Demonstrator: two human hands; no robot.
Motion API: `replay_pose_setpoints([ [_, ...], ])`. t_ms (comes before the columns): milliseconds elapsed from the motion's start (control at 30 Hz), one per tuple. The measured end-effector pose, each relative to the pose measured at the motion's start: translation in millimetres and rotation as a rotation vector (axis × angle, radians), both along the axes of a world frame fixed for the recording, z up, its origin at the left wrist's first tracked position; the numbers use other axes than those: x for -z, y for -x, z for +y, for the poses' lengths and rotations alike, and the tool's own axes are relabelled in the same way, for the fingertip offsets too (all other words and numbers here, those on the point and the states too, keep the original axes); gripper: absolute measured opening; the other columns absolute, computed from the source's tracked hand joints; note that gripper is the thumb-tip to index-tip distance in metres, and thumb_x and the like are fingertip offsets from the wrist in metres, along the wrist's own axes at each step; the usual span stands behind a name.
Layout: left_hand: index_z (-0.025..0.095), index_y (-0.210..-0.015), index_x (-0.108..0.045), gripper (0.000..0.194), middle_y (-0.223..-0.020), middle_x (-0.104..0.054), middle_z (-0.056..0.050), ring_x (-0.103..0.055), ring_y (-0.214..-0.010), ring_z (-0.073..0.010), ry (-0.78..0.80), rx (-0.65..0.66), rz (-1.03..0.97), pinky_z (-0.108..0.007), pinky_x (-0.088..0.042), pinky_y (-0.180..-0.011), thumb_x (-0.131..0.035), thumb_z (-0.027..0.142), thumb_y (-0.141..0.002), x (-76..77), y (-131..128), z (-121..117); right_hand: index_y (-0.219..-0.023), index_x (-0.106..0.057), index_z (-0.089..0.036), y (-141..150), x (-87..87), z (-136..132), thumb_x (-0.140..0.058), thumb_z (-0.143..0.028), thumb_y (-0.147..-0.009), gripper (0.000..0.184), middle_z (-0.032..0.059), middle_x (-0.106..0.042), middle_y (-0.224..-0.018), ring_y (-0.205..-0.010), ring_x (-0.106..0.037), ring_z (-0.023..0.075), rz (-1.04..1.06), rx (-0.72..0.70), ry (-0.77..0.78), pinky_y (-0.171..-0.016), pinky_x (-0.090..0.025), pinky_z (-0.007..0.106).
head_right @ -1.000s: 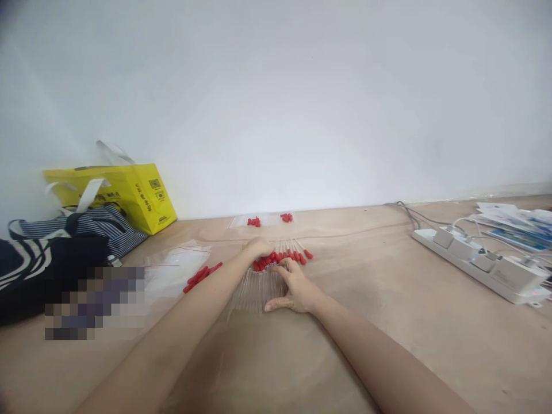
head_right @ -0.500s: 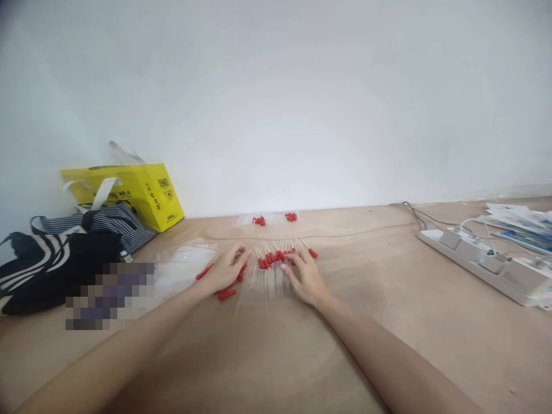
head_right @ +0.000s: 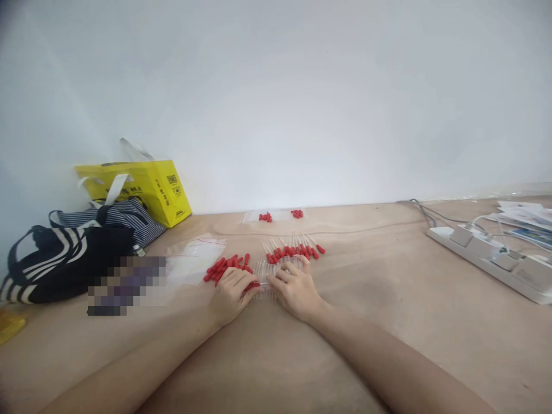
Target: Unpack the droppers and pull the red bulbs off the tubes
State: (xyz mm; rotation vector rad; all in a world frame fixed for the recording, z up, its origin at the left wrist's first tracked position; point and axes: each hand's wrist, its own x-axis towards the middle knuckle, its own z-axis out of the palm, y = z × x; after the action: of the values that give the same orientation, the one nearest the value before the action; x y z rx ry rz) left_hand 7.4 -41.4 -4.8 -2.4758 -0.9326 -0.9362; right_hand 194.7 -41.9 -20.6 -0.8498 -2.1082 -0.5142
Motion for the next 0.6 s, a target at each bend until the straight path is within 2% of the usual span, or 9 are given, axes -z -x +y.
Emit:
replay_pose_setpoints([
  [67, 0.018, -0.08, -0.058, 0.022, -0.07, -0.062, -0.001, -0.052, -0.069, -0.014, 0.003, -0.004, -0.016, -0.029, -0.034, -0.068, -0.046, 0.035, -0.083, -1.8, 0, 0, -0.084, -0.061, -0.023, -1, 1.2, 1, -0.05, -0.021, -0.082, 0.012, -0.0032, -0.059, -0.06, -0.071, -0.049, 0.0129, -0.014, -0.009, 0.019, -0.09, -0.017, 0.042],
  [200, 0.021, -0.078, -0.061, 0.017, -0.08, -0.065, 0.0, -0.053, -0.076, -0.0142, 0.021, -0.028, -0.005, -0.032, -0.032, -0.075, -0.047, 0.031, -0.083, -4.1, 2, -1, -0.08, -0.062, -0.022, -4, -3.0, -5, -0.045, -0.021, -0.083, 0.016, -0.0019, -0.057, -0.059, -0.069, -0.047, 0.0129, -0.033, 0.014, 0.079, -0.089, -0.019, 0.041],
  [400, 0.022, -0.07, -0.06, 0.018, -0.074, -0.066, 0.0, -0.053, -0.074, -0.0149, 0.015, -0.057, 0.05, -0.036, -0.029, -0.083, -0.048, 0.028, -0.082, -5.9, 5, -7, -0.075, -0.062, -0.023, -7, -6.8, -12, -0.042, -0.021, -0.083, 0.021, -0.0028, -0.053, -0.053, -0.066, -0.045, 0.0121, -0.024, -0.035, 0.123, -0.088, -0.017, 0.04],
  [600, 0.023, -0.071, -0.061, 0.015, -0.073, -0.066, 0.002, -0.053, -0.075, -0.015, -0.023, -0.019, 0.053, -0.037, -0.028, -0.085, -0.05, 0.027, -0.081, -8.3, 5, -10, -0.073, -0.062, -0.022, -8, -8.1, -13, -0.041, -0.022, -0.084, 0.024, -0.0027, -0.052, -0.052, -0.065, -0.043, 0.0122, -0.025, -0.05, 0.11, -0.086, -0.018, 0.04],
])
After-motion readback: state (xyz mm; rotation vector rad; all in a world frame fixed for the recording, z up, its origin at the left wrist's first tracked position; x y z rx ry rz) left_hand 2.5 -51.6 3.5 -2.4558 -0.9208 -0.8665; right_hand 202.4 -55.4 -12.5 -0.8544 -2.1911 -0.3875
